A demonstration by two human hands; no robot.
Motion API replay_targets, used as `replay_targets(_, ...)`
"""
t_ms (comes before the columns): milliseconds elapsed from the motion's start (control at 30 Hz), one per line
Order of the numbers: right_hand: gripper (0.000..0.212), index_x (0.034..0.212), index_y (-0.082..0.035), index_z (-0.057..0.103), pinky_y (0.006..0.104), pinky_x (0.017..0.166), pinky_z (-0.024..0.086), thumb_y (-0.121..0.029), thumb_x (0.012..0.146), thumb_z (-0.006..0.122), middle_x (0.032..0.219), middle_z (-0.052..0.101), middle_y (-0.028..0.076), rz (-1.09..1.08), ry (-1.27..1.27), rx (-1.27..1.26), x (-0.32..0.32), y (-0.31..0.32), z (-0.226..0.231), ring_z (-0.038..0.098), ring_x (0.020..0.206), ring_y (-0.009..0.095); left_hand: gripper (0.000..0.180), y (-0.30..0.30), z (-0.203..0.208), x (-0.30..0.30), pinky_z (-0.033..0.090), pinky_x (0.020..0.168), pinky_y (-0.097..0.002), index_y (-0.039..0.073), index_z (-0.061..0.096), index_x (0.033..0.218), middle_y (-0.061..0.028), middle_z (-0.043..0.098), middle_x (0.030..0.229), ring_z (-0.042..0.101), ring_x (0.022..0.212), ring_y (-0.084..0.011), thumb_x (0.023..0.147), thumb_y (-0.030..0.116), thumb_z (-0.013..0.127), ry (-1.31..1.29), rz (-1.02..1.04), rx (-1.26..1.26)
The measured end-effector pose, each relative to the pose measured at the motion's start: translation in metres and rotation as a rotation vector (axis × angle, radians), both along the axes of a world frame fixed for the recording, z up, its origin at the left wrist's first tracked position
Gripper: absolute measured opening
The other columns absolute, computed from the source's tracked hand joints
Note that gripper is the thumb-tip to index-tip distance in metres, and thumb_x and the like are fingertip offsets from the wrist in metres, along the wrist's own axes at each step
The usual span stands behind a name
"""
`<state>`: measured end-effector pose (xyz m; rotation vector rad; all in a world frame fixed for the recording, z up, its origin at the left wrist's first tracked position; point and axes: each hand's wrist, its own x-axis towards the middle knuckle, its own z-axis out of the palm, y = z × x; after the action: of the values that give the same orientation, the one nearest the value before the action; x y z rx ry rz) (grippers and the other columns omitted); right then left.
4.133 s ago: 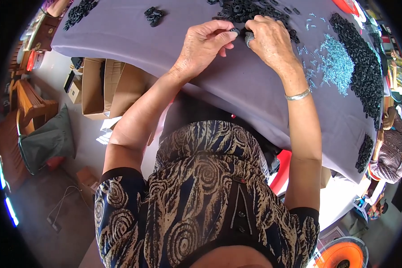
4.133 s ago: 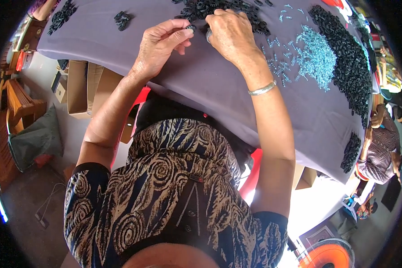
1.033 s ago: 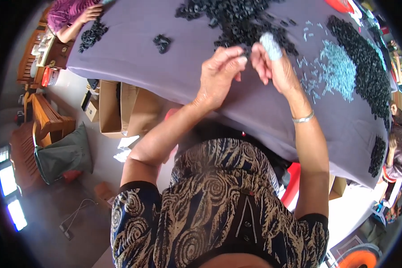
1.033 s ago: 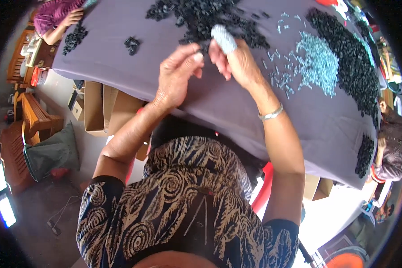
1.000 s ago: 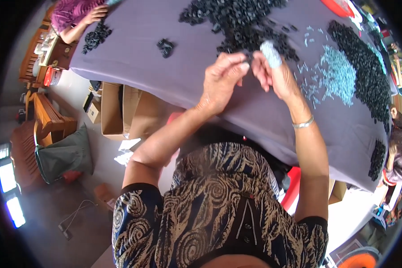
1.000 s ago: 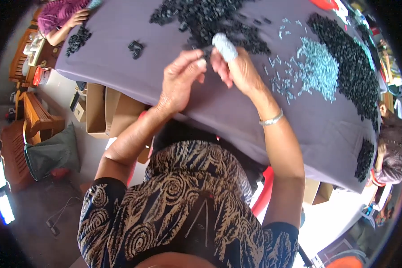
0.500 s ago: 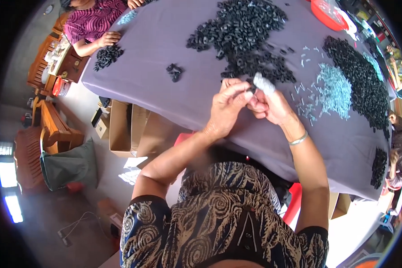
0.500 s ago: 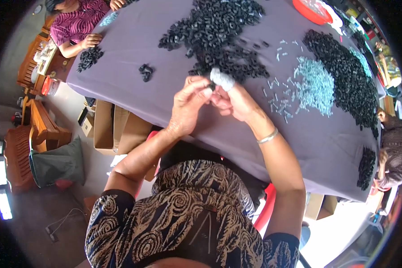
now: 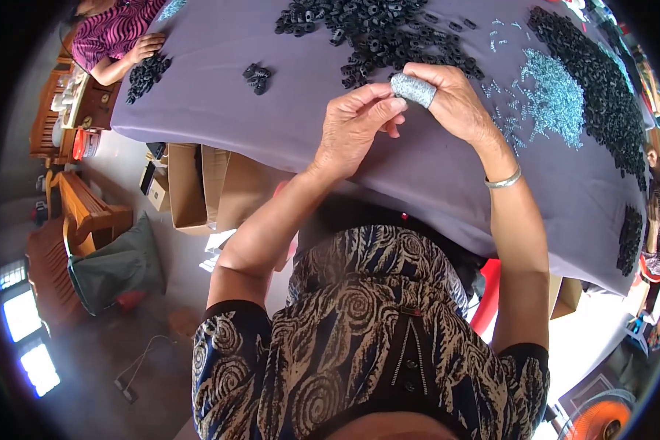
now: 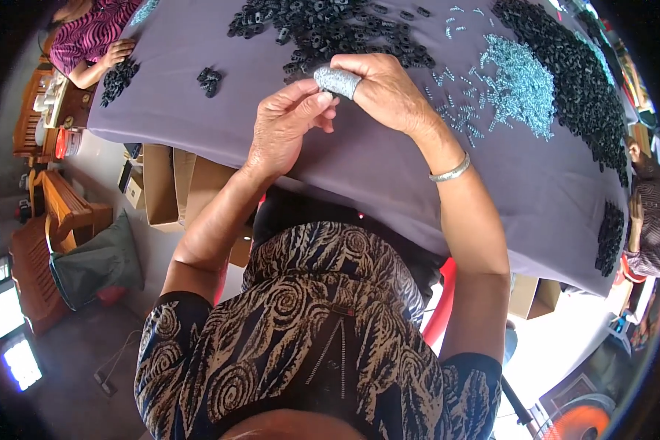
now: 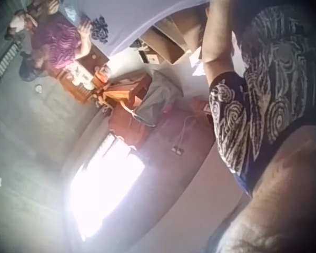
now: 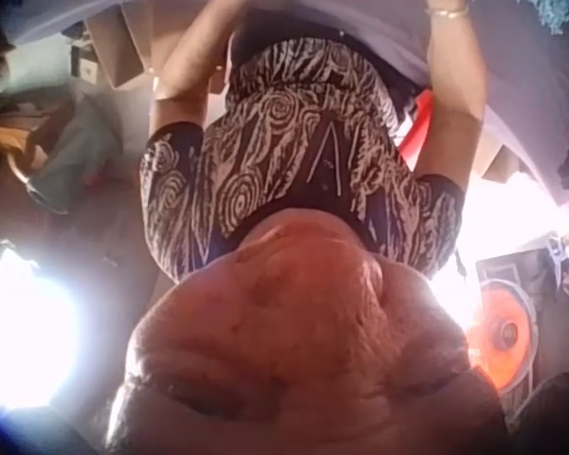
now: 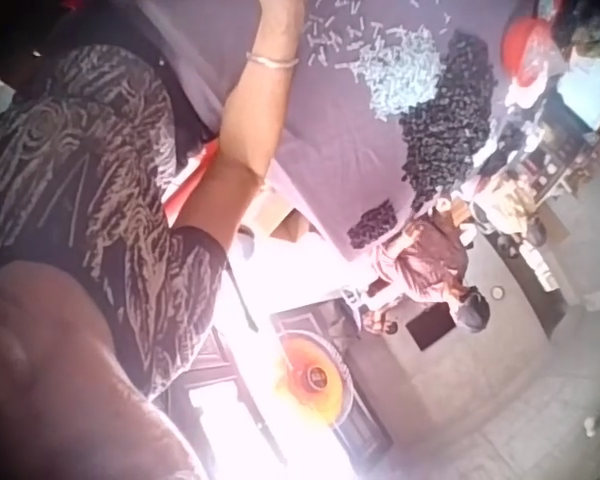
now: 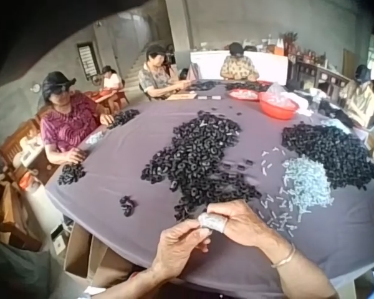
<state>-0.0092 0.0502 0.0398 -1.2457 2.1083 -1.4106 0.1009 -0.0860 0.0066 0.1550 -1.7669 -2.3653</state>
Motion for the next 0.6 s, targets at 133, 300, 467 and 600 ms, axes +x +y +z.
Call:
replay_targets(133,0.028,0.091,-0.002,0.062,0.0282,0.060,0.043,-0.028,0.088,0.053,0.066,0.058,0.006,-0.007,-0.099,-0.028,-0.002,0.001,-0.006,0.051,0.062,0.012,0.021,0.002,0.001,0.000,0.053,0.062,-0.0277,-0.003,0.060,0.104,-0.0088,0.063,0.086,0.060,0.071,-0.0137,0.086,0.009,0.061,-0.012,-0.001,0.136)
replay_targets(300,0.031,0.093,-0.001,0.062,0.0287,0.060,0.043,-0.031,0.089,0.053,0.065,0.056,0.005,-0.033,-0.098,-0.010,0.000,0.000,-0.005,0.051,0.062,0.012,0.025,0.000,-0.001,0.001,0.054,0.065,-0.0311,-0.004,0.057,0.108,-0.0109,0.062,0.089,0.061,0.074,-0.0163,0.090,0.013,0.056,-0.028,-0.019,0.163)
replay_targets(467,0.032,0.095,-0.001,0.062,0.0295,0.060,0.043,-0.030,0.089,0.053,0.066,0.057,0.008,-0.068,-0.082,0.023,0.000,0.000,-0.003,0.052,0.062,0.014,0.027,-0.006,0.003,0.000,0.053,0.070,-0.0347,-0.004,0.057,0.107,-0.0118,0.060,0.095,0.061,0.080,-0.0198,0.095,0.018,0.047,-0.039,-0.078,0.300)
replay_targets(600,0.030,0.095,-0.001,0.062,0.0312,0.060,0.044,-0.028,0.088,0.053,0.069,0.060,0.012,-0.057,0.029,-0.037,-0.002,-0.002,-0.012,0.053,0.061,0.017,0.026,-0.009,0.005,-0.001,0.053,0.070,-0.0352,-0.002,0.056,0.110,-0.0094,0.061,0.094,0.062,0.080,-0.0198,0.091,0.016,0.054,-0.046,-0.047,0.247)
